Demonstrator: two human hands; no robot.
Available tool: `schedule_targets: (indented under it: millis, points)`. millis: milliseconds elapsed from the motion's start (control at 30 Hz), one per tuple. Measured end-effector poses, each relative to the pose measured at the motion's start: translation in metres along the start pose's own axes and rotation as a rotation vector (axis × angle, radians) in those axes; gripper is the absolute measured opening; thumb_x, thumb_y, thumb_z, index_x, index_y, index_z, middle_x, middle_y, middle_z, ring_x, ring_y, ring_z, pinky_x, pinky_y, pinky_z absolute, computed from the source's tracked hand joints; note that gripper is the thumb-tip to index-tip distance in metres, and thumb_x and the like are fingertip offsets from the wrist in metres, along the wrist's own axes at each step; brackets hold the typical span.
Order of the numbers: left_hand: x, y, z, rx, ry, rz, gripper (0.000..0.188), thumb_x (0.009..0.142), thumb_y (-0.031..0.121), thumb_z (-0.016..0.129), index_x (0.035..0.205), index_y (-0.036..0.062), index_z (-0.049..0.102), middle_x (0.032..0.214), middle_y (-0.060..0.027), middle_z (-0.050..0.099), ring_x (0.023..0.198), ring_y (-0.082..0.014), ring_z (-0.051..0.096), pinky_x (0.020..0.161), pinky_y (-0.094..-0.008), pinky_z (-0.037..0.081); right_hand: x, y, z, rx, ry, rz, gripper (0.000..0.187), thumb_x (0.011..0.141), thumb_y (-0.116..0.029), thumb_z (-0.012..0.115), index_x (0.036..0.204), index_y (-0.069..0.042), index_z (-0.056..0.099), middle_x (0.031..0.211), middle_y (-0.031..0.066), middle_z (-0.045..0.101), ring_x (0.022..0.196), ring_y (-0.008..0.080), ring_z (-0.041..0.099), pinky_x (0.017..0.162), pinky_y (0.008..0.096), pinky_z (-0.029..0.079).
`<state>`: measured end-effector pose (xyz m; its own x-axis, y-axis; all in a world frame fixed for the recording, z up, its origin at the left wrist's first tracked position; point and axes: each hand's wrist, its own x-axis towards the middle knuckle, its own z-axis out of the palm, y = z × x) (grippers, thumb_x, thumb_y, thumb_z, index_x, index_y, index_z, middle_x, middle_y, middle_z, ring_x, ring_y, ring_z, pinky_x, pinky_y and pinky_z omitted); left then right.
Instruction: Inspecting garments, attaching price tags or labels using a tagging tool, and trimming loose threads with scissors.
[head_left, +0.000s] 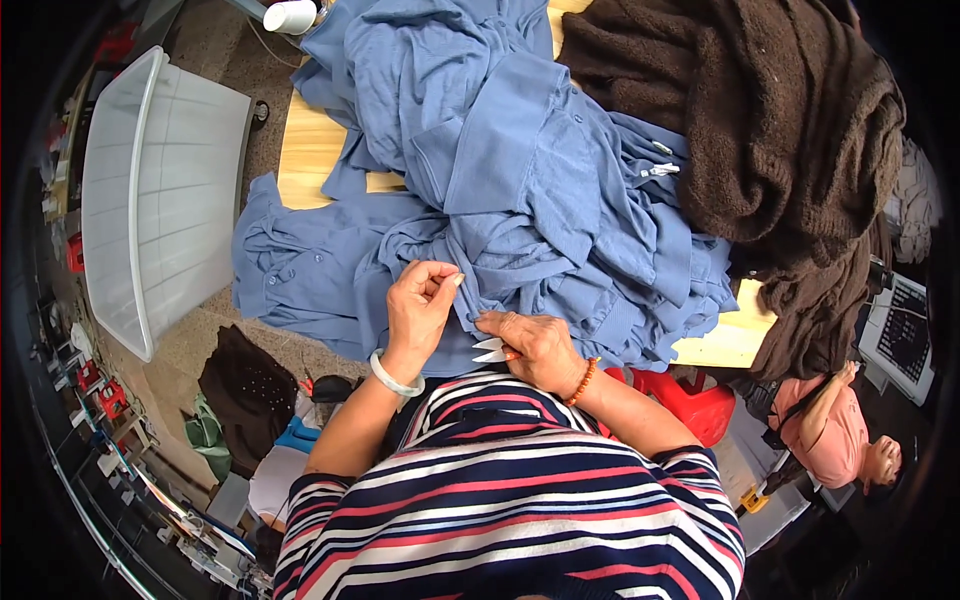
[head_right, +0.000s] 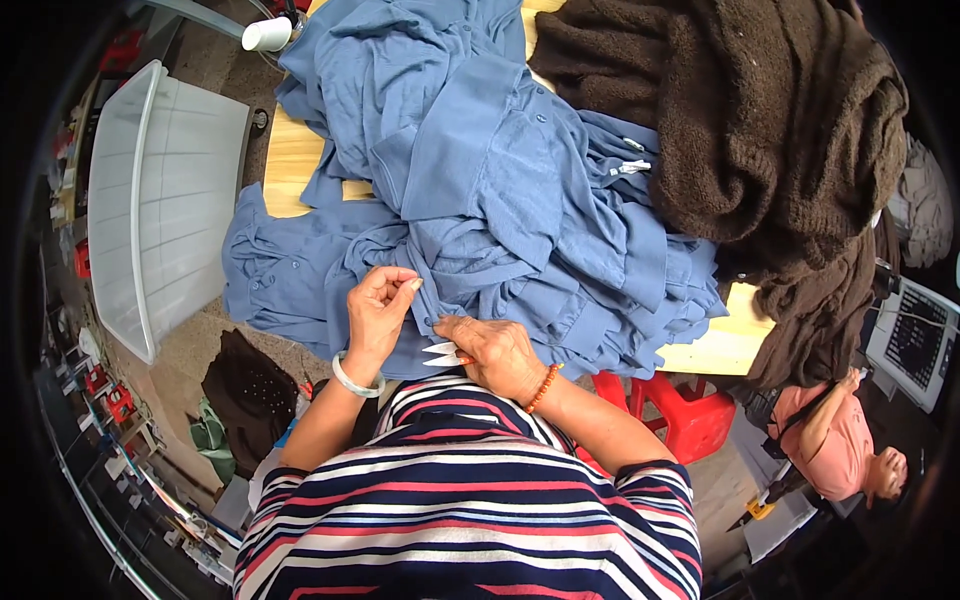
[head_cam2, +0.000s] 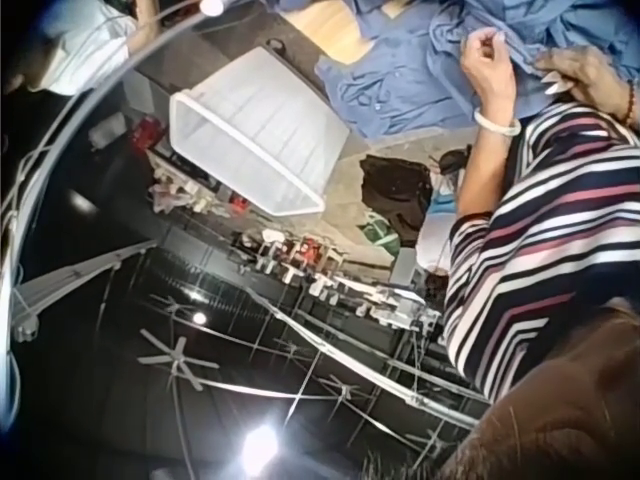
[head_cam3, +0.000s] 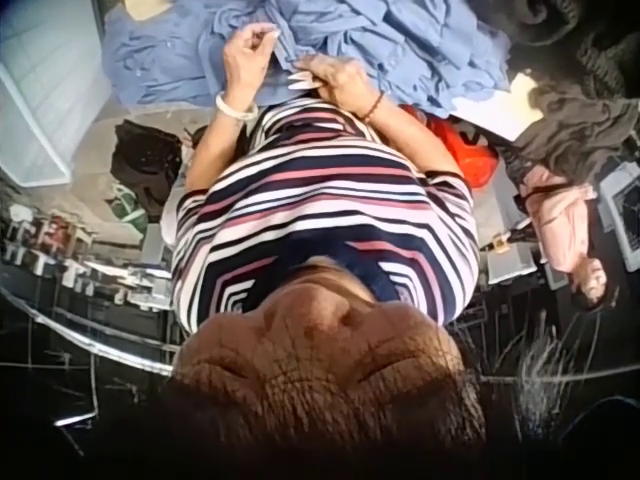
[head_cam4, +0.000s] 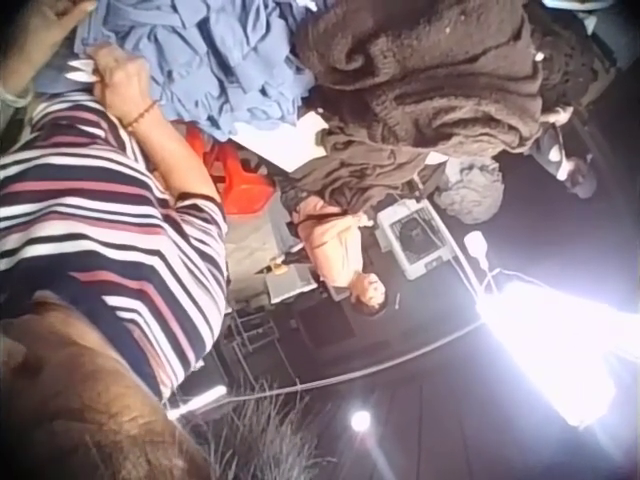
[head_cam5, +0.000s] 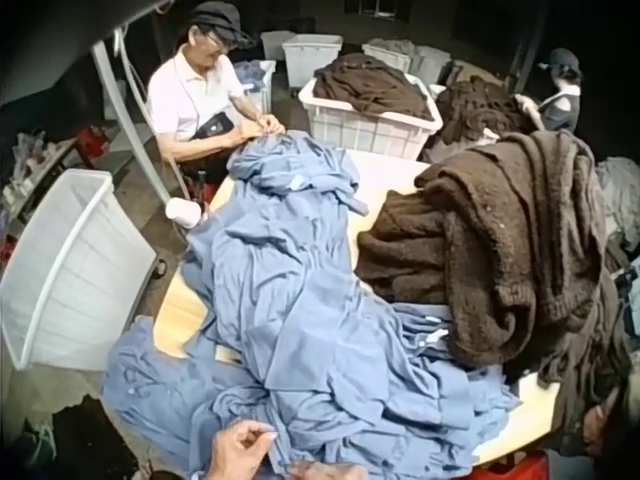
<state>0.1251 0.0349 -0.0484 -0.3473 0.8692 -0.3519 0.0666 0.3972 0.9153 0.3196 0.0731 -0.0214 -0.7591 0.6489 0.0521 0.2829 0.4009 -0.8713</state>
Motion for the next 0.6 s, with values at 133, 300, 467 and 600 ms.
schedule_targets:
  millis: [133,300,467,600]
  points:
    - [-0.004,0.003,0.0,-0.02,0.058,0.135,0.008,0.086,0.0,0.066,0.093,-0.002,0.063,0.093,-0.0014,0.055,0.066,-0.0028,0.049,0.057,-0.0171,0.039,0.001,-0.002,-0.002,0.032,-0.027,0.059,0.045,0.069,0.005,0.061,0.113,-0.004,0.06,0.104,0.0136,0.067,0.082,0.0302,0.067,0.068,0.0377,0.056]
    - [-0.014,0.012,-0.002,0.141,0.188,0.34,0.009,0.083,-0.004,0.063,0.09,0.0015,0.062,0.096,-0.0061,0.055,0.067,-0.0101,0.052,0.056,-0.021,0.044,0.01,-0.019,-0.018,0.097,-0.134,0.241,0.045,0.077,-0.008,0.069,0.12,-0.003,0.057,0.107,0.0139,0.062,0.087,0.0306,0.065,0.074,0.0352,0.054]
    - [-0.012,0.005,-0.003,0.047,0.216,0.385,0.009,0.085,-0.004,0.061,0.093,0.0007,0.058,0.098,-0.008,0.057,0.072,-0.0096,0.052,0.06,-0.0216,0.044,0.029,-0.029,-0.036,0.124,-0.066,0.335,0.048,0.085,-0.023,0.07,0.123,0.0,0.052,0.096,0.0168,0.057,0.078,0.0298,0.061,0.071,0.0358,0.05]
    - [-0.013,0.003,0.0,-0.082,0.204,0.319,0.005,0.089,-0.004,0.058,0.094,-0.0015,0.057,0.099,-0.0066,0.056,0.082,-0.0093,0.051,0.071,-0.0206,0.043,0.047,-0.023,-0.033,0.037,0.003,0.3,0.036,0.086,-0.018,0.066,0.115,0.001,0.054,0.088,0.0166,0.059,0.076,0.0312,0.061,0.066,0.0378,0.049]
